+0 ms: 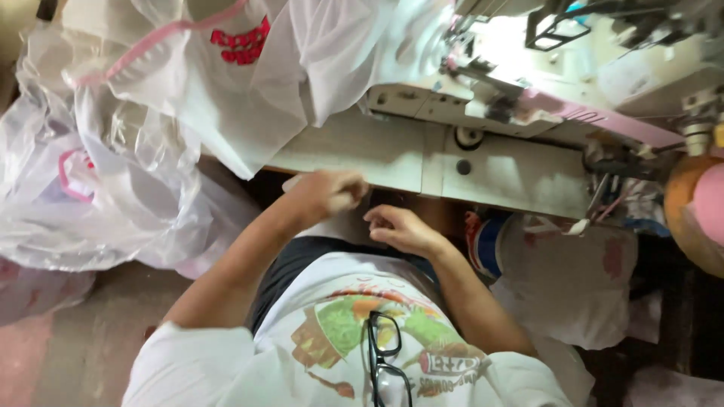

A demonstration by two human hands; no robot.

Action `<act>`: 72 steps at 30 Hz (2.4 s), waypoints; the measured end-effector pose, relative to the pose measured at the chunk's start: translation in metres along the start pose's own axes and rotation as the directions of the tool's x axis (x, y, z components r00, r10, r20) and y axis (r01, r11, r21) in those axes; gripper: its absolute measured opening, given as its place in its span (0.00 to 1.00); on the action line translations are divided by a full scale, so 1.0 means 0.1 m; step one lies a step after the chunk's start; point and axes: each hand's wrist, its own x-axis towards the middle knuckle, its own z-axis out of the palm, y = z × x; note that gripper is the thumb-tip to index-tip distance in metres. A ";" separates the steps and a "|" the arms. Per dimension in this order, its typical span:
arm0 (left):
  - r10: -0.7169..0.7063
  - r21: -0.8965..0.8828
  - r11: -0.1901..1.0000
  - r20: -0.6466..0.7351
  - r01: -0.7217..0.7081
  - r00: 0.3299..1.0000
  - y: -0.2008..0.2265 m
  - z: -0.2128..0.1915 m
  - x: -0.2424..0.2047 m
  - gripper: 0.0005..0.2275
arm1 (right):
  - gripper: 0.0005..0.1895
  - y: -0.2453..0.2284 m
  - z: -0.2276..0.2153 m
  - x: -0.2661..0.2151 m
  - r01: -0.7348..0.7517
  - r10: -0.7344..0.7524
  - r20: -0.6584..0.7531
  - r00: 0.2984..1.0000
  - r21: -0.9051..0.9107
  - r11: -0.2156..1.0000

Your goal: The person is handling and inspecting white fabric garments with pink trim and red graphics near an industrial sewing machine.

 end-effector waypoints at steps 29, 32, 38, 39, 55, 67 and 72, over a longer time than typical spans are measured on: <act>0.008 0.456 0.886 -0.188 0.080 0.982 -2.21 1.36 -0.60 0.07 | 0.32 -0.60 0.94 0.60 0.088 0.083 0.311 0.947 -0.498 0.863; 0.066 0.248 0.969 -0.317 0.015 0.946 -1.73 1.22 -0.33 0.00 | 0.32 -0.34 1.02 0.60 0.008 0.093 0.180 0.979 -0.492 0.871; 0.047 -0.283 0.945 -0.380 -0.165 0.924 -1.22 0.89 -0.52 0.07 | 0.27 1.71 0.21 0.56 -0.112 -0.043 -0.247 0.968 -0.579 0.808; 0.011 -0.364 0.918 -0.373 -0.157 0.928 -1.32 0.95 -0.57 0.07 | 0.23 1.76 0.02 0.30 0.080 -0.324 -0.313 0.893 -0.597 0.798; 0.695 0.392 0.717 -0.466 -0.577 0.547 0.20 -0.44 0.98 0.27 | 0.32 -1.06 -1.12 0.77 0.467 0.365 -0.711 0.601 0.683 0.561; 0.675 0.670 0.713 -0.576 -0.207 0.461 0.71 -0.44 1.25 0.11 | 0.14 0.37 -1.23 1.18 0.414 0.170 -0.616 0.769 0.683 0.602; 0.515 0.475 0.842 -0.572 -0.254 0.639 0.36 -0.42 1.66 0.04 | 0.13 -0.06 -1.12 1.00 0.448 0.115 -0.638 0.761 0.645 0.618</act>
